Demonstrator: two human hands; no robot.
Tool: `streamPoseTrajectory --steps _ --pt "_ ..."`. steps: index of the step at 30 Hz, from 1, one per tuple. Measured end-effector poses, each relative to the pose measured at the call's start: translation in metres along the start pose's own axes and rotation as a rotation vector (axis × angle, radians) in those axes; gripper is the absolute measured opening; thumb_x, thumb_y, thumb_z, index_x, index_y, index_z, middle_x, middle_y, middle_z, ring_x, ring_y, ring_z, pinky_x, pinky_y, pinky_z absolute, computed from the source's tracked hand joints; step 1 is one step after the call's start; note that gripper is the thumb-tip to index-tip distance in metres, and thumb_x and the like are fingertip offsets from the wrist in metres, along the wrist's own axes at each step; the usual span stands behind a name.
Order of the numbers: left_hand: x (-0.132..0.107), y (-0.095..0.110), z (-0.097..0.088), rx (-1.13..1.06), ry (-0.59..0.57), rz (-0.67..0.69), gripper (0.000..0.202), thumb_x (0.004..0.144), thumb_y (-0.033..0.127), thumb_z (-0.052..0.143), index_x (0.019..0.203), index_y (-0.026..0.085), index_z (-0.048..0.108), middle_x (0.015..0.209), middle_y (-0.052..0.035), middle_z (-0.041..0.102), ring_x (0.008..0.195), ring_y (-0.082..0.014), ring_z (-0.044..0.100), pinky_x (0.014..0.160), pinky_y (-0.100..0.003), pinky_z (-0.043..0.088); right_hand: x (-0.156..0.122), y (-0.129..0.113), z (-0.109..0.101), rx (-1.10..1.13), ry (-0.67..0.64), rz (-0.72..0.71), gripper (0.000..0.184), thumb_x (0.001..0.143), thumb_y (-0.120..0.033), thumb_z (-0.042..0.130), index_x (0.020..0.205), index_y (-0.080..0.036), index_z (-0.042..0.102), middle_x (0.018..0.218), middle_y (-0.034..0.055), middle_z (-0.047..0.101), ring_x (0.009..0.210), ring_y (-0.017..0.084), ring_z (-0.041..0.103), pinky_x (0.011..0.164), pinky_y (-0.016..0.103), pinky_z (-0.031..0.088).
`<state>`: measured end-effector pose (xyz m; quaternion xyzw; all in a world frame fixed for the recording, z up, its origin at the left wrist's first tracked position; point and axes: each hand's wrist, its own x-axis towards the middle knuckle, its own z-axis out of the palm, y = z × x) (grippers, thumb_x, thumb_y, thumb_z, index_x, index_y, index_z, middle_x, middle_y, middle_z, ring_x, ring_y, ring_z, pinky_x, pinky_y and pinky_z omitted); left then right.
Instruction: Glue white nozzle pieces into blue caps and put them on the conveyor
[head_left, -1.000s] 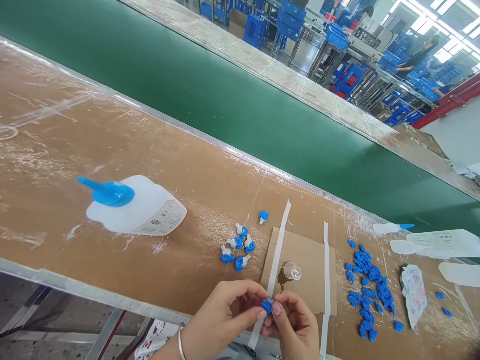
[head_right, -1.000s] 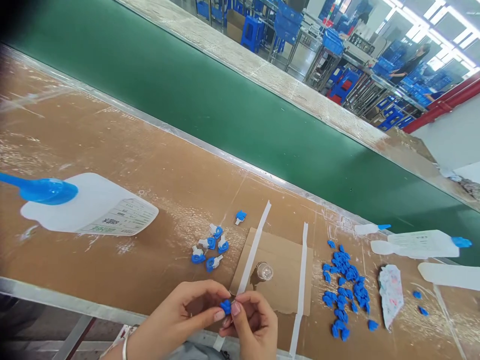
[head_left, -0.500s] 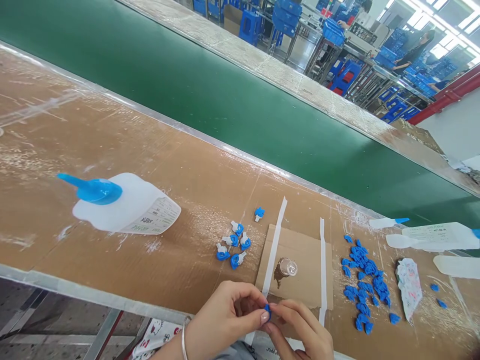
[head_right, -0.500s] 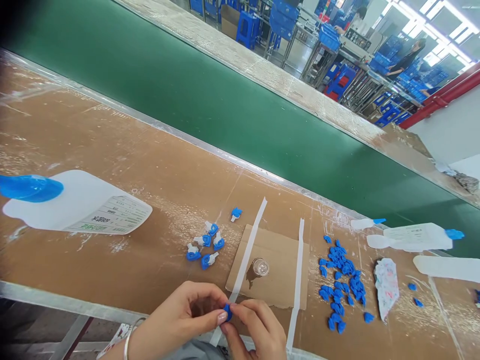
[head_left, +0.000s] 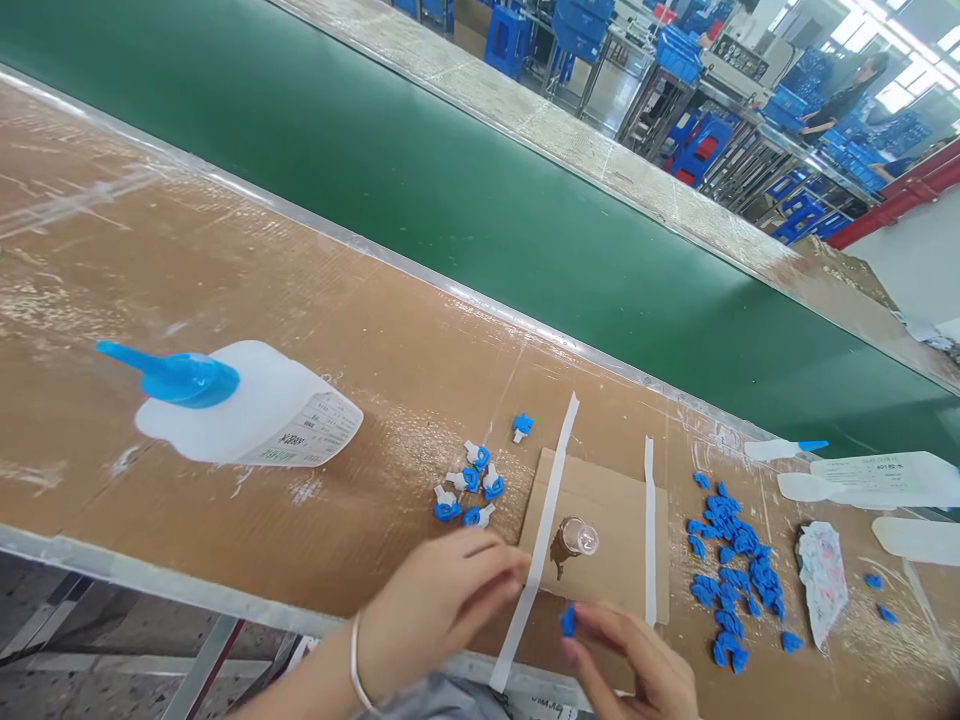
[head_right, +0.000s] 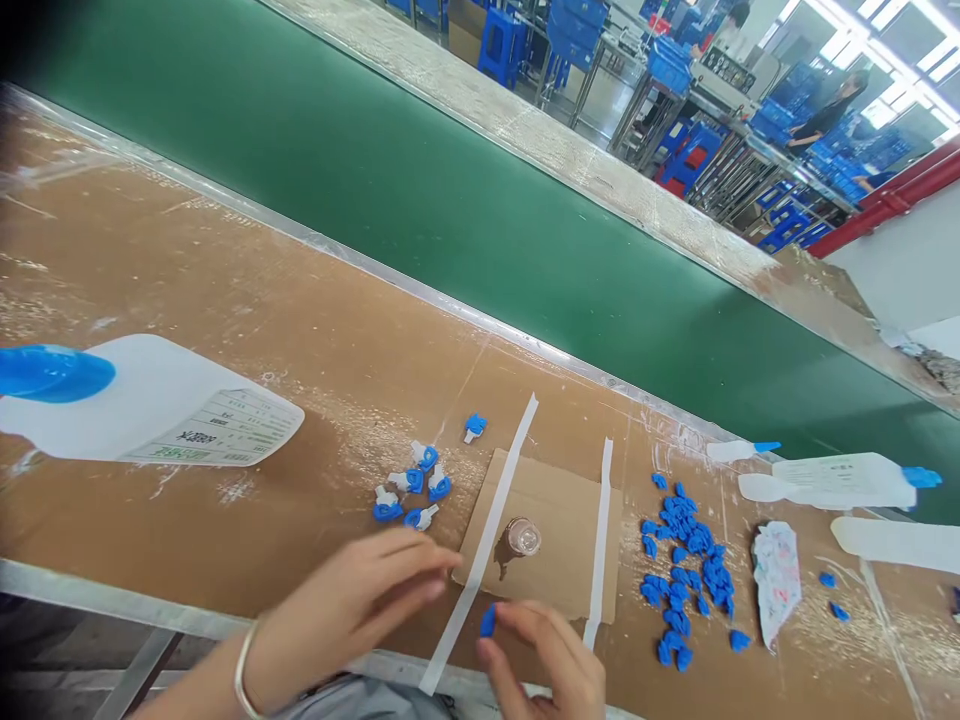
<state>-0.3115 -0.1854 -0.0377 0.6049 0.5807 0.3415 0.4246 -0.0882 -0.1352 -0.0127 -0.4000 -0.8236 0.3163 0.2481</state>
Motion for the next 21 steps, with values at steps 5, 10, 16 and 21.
streamPoseTrajectory --steps 5,10,16,21 --pt "0.013 -0.026 -0.042 0.830 0.054 0.330 0.022 0.086 0.009 0.061 0.098 0.026 0.069 0.112 -0.0084 0.069 0.098 -0.0240 0.063 0.082 -0.036 0.048 0.027 0.012 -0.021 -0.047 -0.027 0.215 0.026 0.087 -0.047 0.062 0.088 -0.023 0.073 0.079 0.0045 0.072 0.065 0.016 0.070 0.063 0.024 0.061" --pt "0.026 -0.026 -0.047 0.924 -0.065 0.392 0.010 0.089 0.017 0.062 0.094 0.024 0.069 0.093 -0.0040 0.070 0.091 -0.0218 0.062 0.080 -0.035 0.045 0.047 0.017 -0.022 -0.143 -0.126 0.234 0.032 0.088 -0.052 0.058 0.088 -0.022 0.072 0.077 0.0050 0.069 0.060 0.015 0.067 0.048 0.022 0.056" --pt "0.035 -0.018 -0.042 0.915 -0.079 0.424 0.009 0.086 0.018 0.064 0.077 0.017 0.067 0.091 -0.0070 0.071 0.090 -0.0231 0.063 0.079 -0.036 0.047 0.062 0.014 -0.022 -0.350 -0.133 0.049 0.038 0.088 -0.055 0.056 0.080 -0.023 0.074 0.072 0.0050 0.068 0.045 0.012 0.054 0.041 0.024 0.050" --pt "0.032 -0.018 -0.040 0.886 -0.143 0.368 0.007 0.086 0.014 0.064 0.080 0.016 0.067 0.087 -0.0062 0.072 0.086 -0.0221 0.065 0.075 -0.033 0.048 0.066 0.013 -0.025 -0.415 -0.141 -0.006 0.041 0.088 -0.058 0.054 0.078 -0.024 0.074 0.066 0.0035 0.065 0.043 0.013 0.049 0.040 0.025 0.043"
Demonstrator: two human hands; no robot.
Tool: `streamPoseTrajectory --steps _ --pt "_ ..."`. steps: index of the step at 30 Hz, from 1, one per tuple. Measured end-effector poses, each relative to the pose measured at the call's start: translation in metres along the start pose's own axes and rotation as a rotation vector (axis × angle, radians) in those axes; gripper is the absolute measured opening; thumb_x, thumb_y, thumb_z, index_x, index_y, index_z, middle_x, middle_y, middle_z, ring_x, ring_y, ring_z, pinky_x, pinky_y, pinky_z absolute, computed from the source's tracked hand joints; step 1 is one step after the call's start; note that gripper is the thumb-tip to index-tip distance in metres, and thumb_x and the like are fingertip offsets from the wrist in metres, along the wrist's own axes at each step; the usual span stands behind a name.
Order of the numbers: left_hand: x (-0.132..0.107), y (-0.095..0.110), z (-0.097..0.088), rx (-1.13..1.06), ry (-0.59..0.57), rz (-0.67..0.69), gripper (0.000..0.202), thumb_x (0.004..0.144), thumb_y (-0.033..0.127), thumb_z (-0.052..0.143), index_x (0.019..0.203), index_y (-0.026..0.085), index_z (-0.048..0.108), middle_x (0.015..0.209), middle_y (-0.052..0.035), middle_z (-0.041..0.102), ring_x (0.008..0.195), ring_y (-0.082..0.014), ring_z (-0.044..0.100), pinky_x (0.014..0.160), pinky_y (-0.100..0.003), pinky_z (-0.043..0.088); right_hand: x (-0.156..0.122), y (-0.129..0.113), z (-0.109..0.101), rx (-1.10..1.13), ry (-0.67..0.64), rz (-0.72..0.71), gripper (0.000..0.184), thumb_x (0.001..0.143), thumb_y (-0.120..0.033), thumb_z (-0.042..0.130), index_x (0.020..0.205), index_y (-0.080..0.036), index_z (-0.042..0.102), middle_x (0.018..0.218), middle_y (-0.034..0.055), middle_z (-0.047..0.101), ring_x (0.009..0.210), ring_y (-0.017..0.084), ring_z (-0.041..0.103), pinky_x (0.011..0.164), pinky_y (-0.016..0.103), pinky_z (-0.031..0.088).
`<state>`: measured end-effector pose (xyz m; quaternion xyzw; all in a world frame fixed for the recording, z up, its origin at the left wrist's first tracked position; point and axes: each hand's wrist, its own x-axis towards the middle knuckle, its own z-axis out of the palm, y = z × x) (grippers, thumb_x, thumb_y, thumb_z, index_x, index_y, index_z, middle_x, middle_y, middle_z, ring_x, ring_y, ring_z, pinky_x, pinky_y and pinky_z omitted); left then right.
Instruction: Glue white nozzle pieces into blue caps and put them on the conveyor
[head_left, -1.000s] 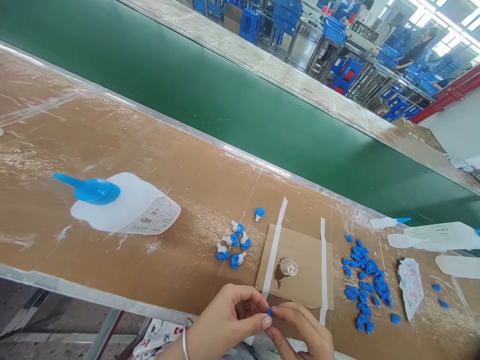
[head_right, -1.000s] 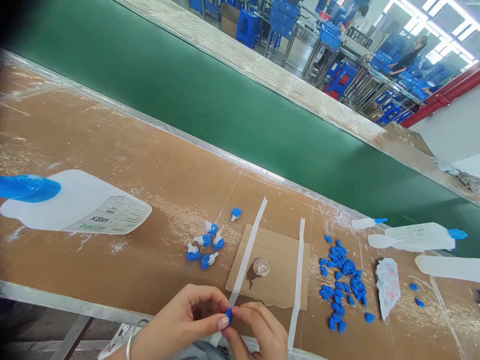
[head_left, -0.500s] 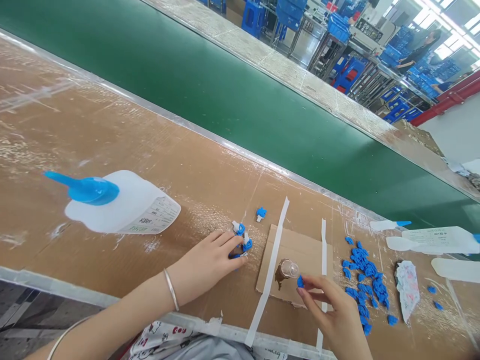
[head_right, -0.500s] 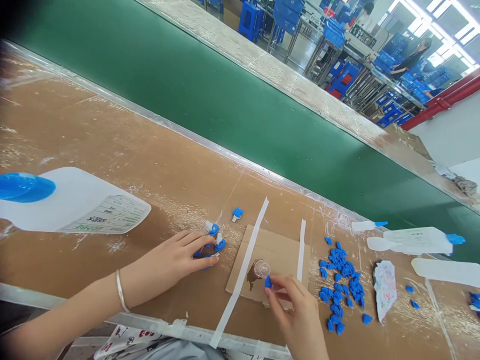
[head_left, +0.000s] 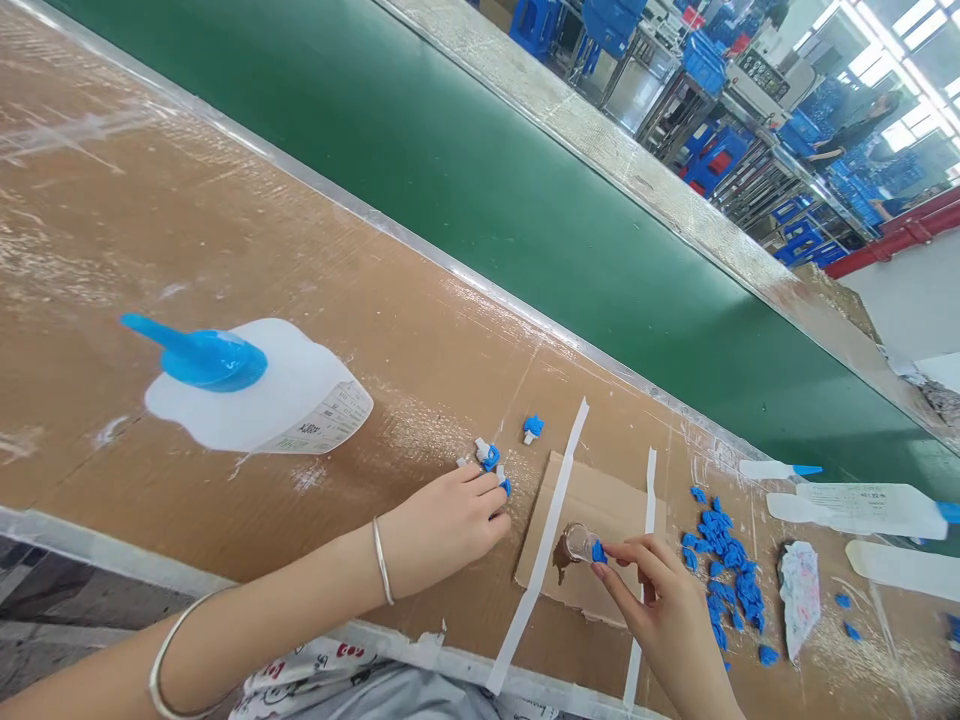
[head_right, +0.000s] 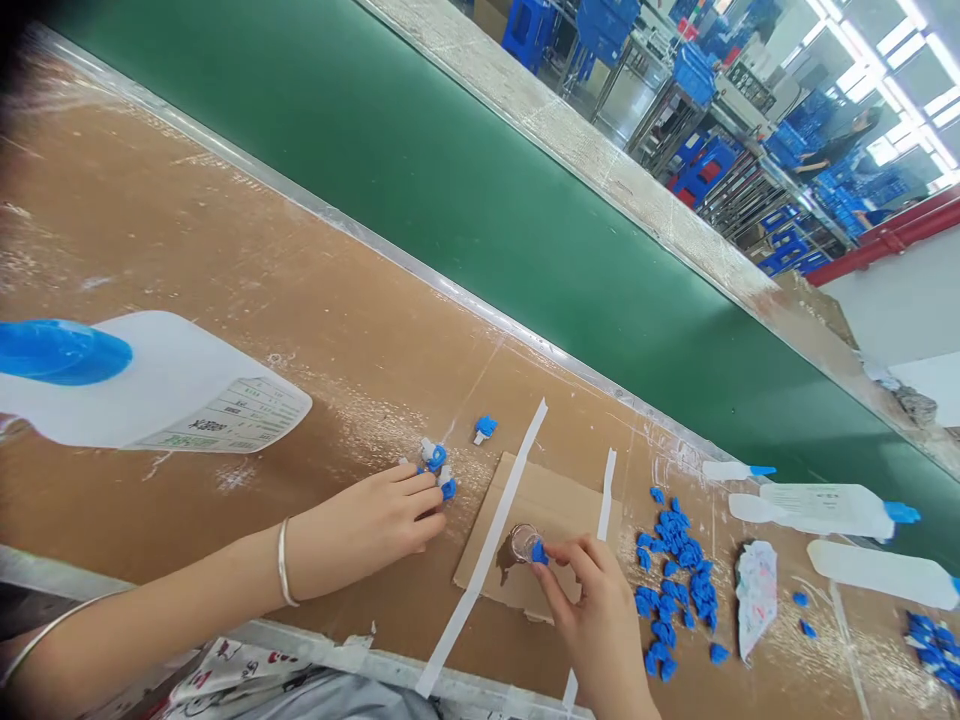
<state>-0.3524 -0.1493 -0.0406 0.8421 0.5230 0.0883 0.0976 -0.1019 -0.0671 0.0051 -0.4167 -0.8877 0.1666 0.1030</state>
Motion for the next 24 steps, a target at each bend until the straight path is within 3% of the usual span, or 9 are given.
streamPoseTrajectory --steps 2,4,8,11,14,16,19,21,24 --pt "-0.004 0.003 0.001 -0.012 -0.029 -0.014 0.003 0.085 0.014 0.066 0.085 0.016 0.068 0.093 -0.0071 0.073 0.090 -0.0225 0.066 0.074 -0.032 0.049 -0.002 0.000 0.000 -0.011 -0.002 -0.005 0.040 0.089 -0.057 0.054 0.079 -0.024 0.074 0.066 0.0033 0.064 0.043 0.013 0.048 0.040 0.025 0.043" --pt "-0.009 0.008 0.001 0.003 -0.048 -0.025 0.012 0.085 0.012 0.065 0.096 0.014 0.069 0.098 -0.0087 0.073 0.093 -0.0227 0.066 0.074 -0.031 0.049 -0.003 0.000 0.001 -0.016 0.005 -0.009 0.039 0.089 -0.056 0.054 0.080 -0.024 0.074 0.067 0.0036 0.065 0.043 0.013 0.048 0.041 0.025 0.043" --pt "-0.014 0.017 0.004 0.056 -0.066 -0.025 0.019 0.085 0.006 0.059 0.098 0.012 0.071 0.088 -0.0100 0.073 0.085 -0.0220 0.066 0.069 -0.030 0.048 -0.002 -0.004 -0.002 0.040 0.018 -0.007 0.036 0.088 -0.054 0.057 0.080 -0.024 0.075 0.068 0.0045 0.067 0.049 0.015 0.054 0.042 0.025 0.044" --pt "-0.016 0.016 0.009 0.069 0.029 0.010 0.021 0.086 0.007 0.056 0.100 0.009 0.071 0.086 -0.0128 0.074 0.081 -0.0240 0.066 0.069 -0.033 0.049 -0.001 -0.004 -0.007 0.160 0.058 0.059 0.028 0.082 -0.050 0.067 0.078 -0.024 0.076 0.067 0.0046 0.068 0.053 0.015 0.058 0.048 0.025 0.051" --pt "-0.017 0.016 0.015 -0.022 0.169 -0.007 0.025 0.090 0.009 0.050 0.109 0.008 0.068 0.092 -0.0165 0.075 0.087 -0.0273 0.067 0.080 -0.039 0.051 -0.006 0.002 -0.008 0.385 0.136 0.207 0.024 0.073 -0.047 0.076 0.075 -0.023 0.077 0.071 0.0061 0.073 0.060 0.018 0.066 0.056 0.027 0.057" --pt "-0.017 0.022 0.017 -0.317 0.233 -0.087 0.026 0.093 0.010 0.048 0.109 0.013 0.068 0.094 -0.0142 0.075 0.090 -0.0262 0.067 0.084 -0.040 0.051 -0.014 0.008 -0.005 0.548 0.150 0.316 0.025 0.069 -0.045 0.079 0.076 -0.022 0.077 0.073 0.0074 0.075 0.063 0.020 0.070 0.058 0.028 0.059" --pt "-0.008 0.044 0.018 -1.153 0.301 -0.335 0.023 0.094 0.024 0.052 0.110 0.018 0.067 0.099 -0.0088 0.075 0.092 -0.0213 0.068 0.084 -0.034 0.053 -0.027 0.013 -0.001 0.687 0.140 0.382 0.022 0.069 -0.041 0.081 0.080 -0.022 0.079 0.072 0.0084 0.077 0.064 0.022 0.072 0.056 0.028 0.060" --pt "0.005 0.063 0.019 -1.721 0.350 -0.530 0.032 0.087 0.043 0.062 0.106 0.017 0.069 0.096 -0.0077 0.075 0.085 -0.0205 0.070 0.078 -0.032 0.056 -0.034 0.010 0.000 0.719 0.115 0.355 0.018 0.070 -0.036 0.081 0.083 -0.023 0.079 0.076 0.0088 0.077 0.068 0.023 0.073 0.058 0.028 0.060" --pt "0.027 0.084 0.020 -2.197 0.384 -0.651 0.052 0.069 0.060 0.075 0.095 0.015 0.072 0.083 -0.0058 0.074 0.070 -0.0195 0.071 0.067 -0.030 0.057 -0.036 -0.002 -0.004 0.740 0.060 0.280 0.015 0.072 -0.028 0.080 0.087 -0.025 0.079 0.080 0.0077 0.077 0.074 0.023 0.074 0.065 0.029 0.061"
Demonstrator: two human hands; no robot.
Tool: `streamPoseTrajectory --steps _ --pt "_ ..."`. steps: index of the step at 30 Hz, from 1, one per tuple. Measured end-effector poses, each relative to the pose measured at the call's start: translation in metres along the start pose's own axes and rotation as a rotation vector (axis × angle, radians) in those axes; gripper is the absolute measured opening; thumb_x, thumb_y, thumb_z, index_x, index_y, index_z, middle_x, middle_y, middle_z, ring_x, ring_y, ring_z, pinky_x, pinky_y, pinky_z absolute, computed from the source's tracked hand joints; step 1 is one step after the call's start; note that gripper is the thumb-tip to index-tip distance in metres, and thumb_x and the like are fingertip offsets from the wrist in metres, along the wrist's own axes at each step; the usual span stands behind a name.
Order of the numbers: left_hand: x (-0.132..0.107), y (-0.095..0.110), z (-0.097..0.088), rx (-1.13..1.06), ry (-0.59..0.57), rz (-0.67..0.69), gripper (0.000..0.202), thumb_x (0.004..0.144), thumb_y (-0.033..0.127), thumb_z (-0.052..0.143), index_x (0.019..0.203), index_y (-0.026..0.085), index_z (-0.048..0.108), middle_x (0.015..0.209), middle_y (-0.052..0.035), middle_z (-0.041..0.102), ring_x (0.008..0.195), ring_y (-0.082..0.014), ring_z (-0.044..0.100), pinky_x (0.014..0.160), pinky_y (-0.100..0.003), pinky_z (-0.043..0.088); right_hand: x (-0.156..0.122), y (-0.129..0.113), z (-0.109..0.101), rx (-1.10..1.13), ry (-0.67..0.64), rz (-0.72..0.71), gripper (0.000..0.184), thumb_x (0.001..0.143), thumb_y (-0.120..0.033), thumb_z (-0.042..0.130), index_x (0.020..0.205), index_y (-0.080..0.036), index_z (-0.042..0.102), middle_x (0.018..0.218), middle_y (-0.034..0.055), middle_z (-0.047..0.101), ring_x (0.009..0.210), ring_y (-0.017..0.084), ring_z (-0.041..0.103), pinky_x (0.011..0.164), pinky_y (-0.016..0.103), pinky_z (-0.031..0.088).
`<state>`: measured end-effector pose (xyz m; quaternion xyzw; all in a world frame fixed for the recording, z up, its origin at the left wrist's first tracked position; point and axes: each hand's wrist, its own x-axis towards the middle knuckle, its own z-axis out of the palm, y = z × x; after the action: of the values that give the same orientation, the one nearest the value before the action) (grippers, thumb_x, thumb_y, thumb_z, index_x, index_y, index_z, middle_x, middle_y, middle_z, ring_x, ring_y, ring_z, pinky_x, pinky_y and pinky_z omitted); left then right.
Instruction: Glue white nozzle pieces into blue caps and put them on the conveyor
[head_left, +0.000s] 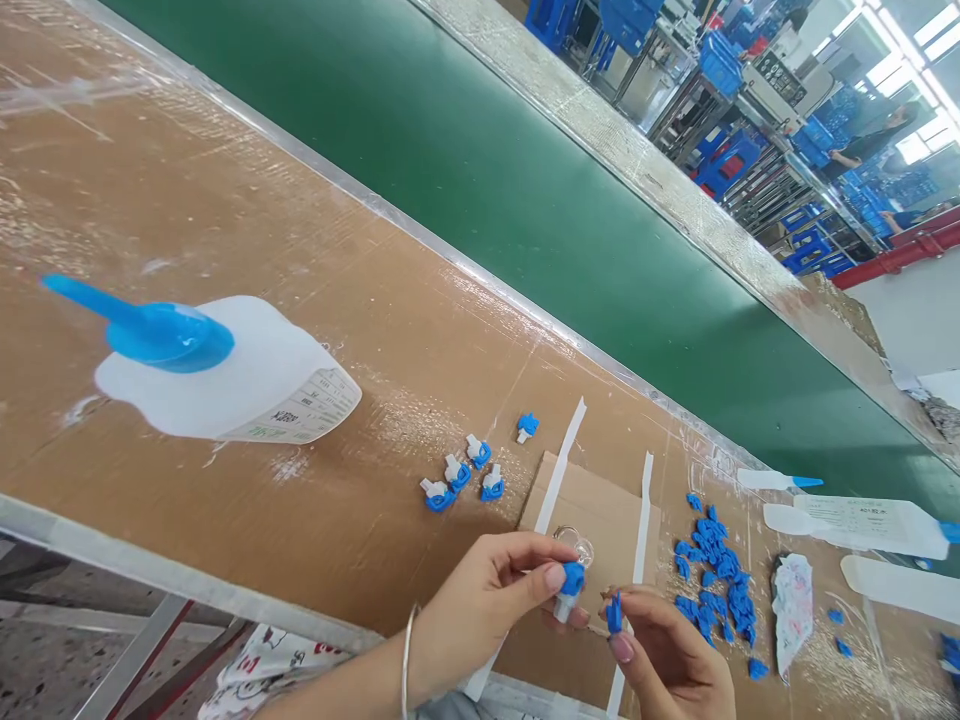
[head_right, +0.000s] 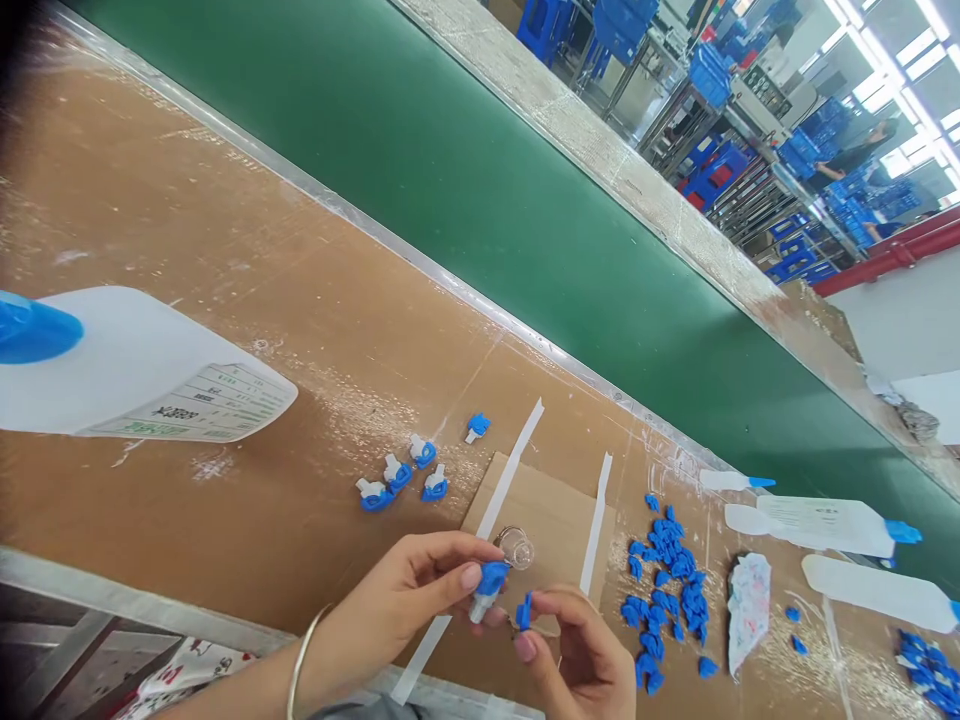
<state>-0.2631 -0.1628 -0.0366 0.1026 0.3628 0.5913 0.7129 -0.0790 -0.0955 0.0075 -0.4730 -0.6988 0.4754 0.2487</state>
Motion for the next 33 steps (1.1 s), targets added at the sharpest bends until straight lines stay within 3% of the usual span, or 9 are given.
streamPoseTrajectory --steps 7,15,18,21,23,26,28,30,33 --pt "0.005 -0.003 0.016 -0.152 -0.034 -0.122 0.051 0.059 0.055 0.084 0.089 0.015 0.076 0.077 -0.0050 0.073 0.070 -0.0166 0.068 0.067 -0.031 0.059 -0.010 -0.014 0.020 0.004 0.163 -0.002 0.018 0.076 -0.041 0.076 0.085 -0.025 0.076 0.084 0.0086 0.075 0.080 0.023 0.072 0.075 0.033 0.060" --pt "0.007 -0.002 0.024 0.041 -0.081 -0.022 0.047 0.068 0.057 0.078 0.091 0.016 0.076 0.082 -0.0080 0.076 0.076 -0.0189 0.069 0.074 -0.031 0.057 -0.012 -0.002 0.012 -0.266 0.158 -0.193 0.010 0.079 -0.029 0.074 0.088 -0.025 0.076 0.083 0.0077 0.076 0.084 0.024 0.072 0.081 0.037 0.060" --pt "0.008 -0.002 0.025 0.152 -0.061 -0.019 0.043 0.065 0.050 0.081 0.090 0.015 0.073 0.083 -0.0075 0.076 0.079 -0.0212 0.070 0.075 -0.032 0.057 -0.020 0.000 0.018 -0.381 0.119 -0.301 0.019 0.082 -0.024 0.071 0.100 -0.027 0.076 0.087 0.0069 0.075 0.081 0.021 0.072 0.079 0.033 0.060" --pt "0.013 0.011 0.017 0.400 -0.025 0.052 0.036 0.075 0.047 0.070 0.093 0.015 0.069 0.078 -0.0064 0.075 0.076 -0.0225 0.071 0.072 -0.032 0.057 -0.035 0.017 0.005 -0.400 0.111 -0.268 0.028 0.087 -0.035 0.065 0.112 -0.028 0.073 0.095 0.0082 0.073 0.086 0.021 0.071 0.078 0.030 0.059" --pt "0.023 0.027 0.007 0.680 0.042 0.190 0.032 0.082 0.044 0.059 0.096 0.016 0.068 0.074 -0.0049 0.075 0.071 -0.0216 0.070 0.069 -0.032 0.056 -0.048 0.040 -0.023 -0.457 0.166 -0.194 0.027 0.087 -0.038 0.064 0.108 -0.025 0.073 0.096 0.0086 0.074 0.088 0.021 0.072 0.077 0.029 0.059" --pt "0.047 0.051 -0.008 1.224 0.140 0.423 0.031 0.087 0.039 0.047 0.100 0.018 0.068 0.086 -0.0057 0.075 0.073 -0.0213 0.067 0.069 -0.033 0.054 -0.069 0.081 -0.077 -0.598 0.431 -0.075 0.023 0.082 -0.039 0.068 0.093 -0.019 0.075 0.084 0.0077 0.075 0.070 0.019 0.072 0.063 0.027 0.060" --pt "0.065 0.061 -0.015 1.541 0.123 0.508 0.033 0.090 0.036 0.043 0.101 0.019 0.068 0.088 -0.0072 0.074 0.084 -0.0240 0.065 0.074 -0.036 0.053 -0.081 0.102 -0.103 -0.627 0.523 -0.030 0.029 0.078 -0.046 0.071 0.087 -0.019 0.075 0.078 0.0065 0.073 0.061 0.018 0.069 0.057 0.027 0.059" --pt "0.082 0.063 -0.018 1.718 0.102 0.531 0.033 0.090 0.033 0.042 0.100 0.017 0.070 0.089 -0.0097 0.072 0.092 -0.0278 0.061 0.080 -0.041 0.052 -0.088 0.114 -0.113 -0.624 0.507 -0.024 0.032 0.078 -0.050 0.070 0.085 -0.020 0.076 0.077 0.0063 0.072 0.059 0.018 0.068 0.054 0.026 0.058" --pt "0.096 0.061 -0.020 1.786 0.158 0.534 0.037 0.089 0.033 0.042 0.104 0.011 0.069 0.099 -0.0169 0.068 0.097 -0.0335 0.056 0.085 -0.050 0.049 -0.088 0.119 -0.107 -0.606 0.440 -0.048 0.034 0.083 -0.052 0.064 0.084 -0.021 0.077 0.076 0.0064 0.073 0.060 0.017 0.069 0.055 0.025 0.058"
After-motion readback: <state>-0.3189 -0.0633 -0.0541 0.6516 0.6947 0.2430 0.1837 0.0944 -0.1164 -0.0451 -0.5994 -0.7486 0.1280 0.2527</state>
